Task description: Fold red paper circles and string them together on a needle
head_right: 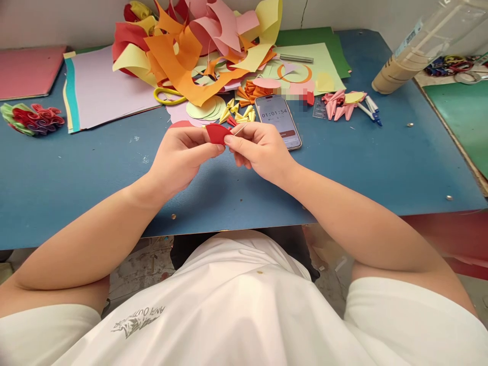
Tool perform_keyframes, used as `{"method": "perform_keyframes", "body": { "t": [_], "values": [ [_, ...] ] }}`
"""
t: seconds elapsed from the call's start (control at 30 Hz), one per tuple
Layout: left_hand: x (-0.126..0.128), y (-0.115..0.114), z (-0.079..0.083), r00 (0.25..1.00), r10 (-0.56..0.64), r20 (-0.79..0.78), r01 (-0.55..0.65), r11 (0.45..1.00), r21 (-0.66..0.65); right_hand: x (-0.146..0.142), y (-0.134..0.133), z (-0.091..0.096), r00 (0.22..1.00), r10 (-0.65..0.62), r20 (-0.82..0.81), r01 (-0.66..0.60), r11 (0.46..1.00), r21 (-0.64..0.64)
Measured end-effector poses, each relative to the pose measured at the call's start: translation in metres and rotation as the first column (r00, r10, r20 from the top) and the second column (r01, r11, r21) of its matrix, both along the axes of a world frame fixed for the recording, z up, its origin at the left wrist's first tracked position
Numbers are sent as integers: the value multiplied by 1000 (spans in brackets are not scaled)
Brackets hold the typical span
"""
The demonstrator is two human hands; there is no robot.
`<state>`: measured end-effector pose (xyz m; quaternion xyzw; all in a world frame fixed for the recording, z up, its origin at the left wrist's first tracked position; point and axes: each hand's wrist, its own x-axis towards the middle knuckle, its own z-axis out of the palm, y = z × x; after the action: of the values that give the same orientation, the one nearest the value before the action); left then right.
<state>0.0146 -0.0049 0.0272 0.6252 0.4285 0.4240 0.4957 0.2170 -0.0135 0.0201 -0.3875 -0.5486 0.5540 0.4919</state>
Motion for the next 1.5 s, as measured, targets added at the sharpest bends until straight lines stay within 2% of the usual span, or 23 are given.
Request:
{"method": "perform_keyframes", "body": {
  "t": [0.2, 0.47, 0.73, 0.93, 1.33, 1.5],
  "values": [
    [-1, 0, -2, 1000, -25, 8, 25, 1000, -11, -1, 1, -1, 996, -3, -89, 0, 999, -34],
    [1, 1, -3, 1000, 6, 3, -6, 1000, 11, 0, 2, 5, 985, 17, -170, -55, 972, -227],
    [0, 0, 4, 999, 37, -30, -37, 999, -20, -2, 1, 4, 992, -14, -124, -15, 974, -227],
    [3, -1, 3, 995, 73, -68, -72, 997, 17, -6, 1, -1, 990, -15, -140, -15, 977, -211],
    [0, -1, 6, 988, 57, -142, -40, 993, 115, -11, -1, -1, 971, -61, -230, -6, 959, -282],
    [0, -2, 4, 987, 56, -147, -37, 990, 134, -11, 0, -3, 975, -73, -212, 17, 967, -253]
  ]
}}
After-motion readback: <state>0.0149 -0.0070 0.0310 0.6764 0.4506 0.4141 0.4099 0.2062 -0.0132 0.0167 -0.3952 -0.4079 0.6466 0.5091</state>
